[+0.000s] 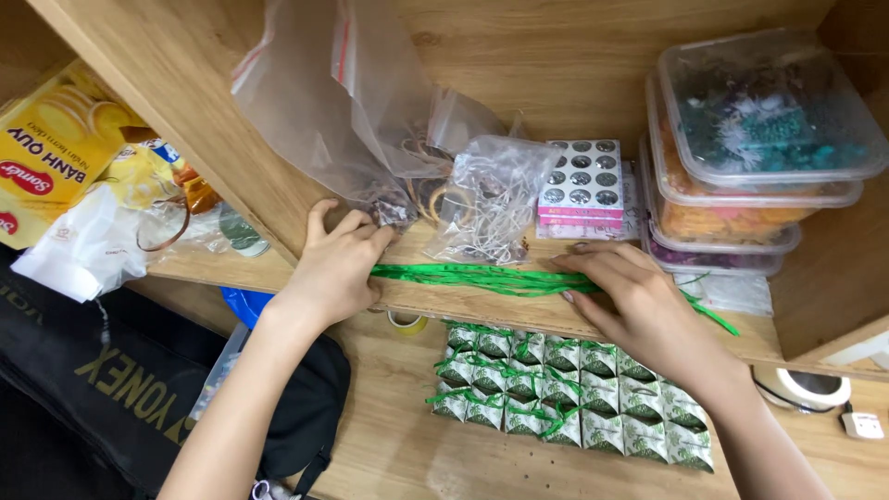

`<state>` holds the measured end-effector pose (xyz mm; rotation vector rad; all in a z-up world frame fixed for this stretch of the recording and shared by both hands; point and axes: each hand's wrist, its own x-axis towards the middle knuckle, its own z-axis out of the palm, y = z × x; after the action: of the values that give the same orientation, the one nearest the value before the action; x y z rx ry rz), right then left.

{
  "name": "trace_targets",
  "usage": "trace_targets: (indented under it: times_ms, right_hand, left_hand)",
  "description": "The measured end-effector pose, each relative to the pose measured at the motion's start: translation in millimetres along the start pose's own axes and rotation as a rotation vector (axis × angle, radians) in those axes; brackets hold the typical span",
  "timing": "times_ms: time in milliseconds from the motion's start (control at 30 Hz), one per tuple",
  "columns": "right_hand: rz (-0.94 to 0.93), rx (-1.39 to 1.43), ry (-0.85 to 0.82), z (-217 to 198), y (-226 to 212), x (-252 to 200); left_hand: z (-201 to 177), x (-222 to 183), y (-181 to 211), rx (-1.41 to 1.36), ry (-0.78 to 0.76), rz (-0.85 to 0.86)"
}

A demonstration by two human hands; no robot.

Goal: Wrapping small foil packages with decorative green ribbons.

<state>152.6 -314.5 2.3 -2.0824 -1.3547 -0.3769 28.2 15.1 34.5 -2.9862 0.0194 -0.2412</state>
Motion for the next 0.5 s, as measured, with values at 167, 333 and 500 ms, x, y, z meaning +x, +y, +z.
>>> trace_targets:
  times_ms: [167,333,500]
  right_hand:
    - [0.000,0.006,-0.003,-4,-2,2]
    - [0.003,-0.016,-0.041,-4,5,-3]
    - [0.030,-0.086,-0.042,-9,2,-10]
  left_hand:
    - [5,-3,-5,-0.015,0.029,0.010]
    - [16,-9,-11,-0.059,0.177,0.037]
    - [14,-13,-3,-0.117,0.215,0.073]
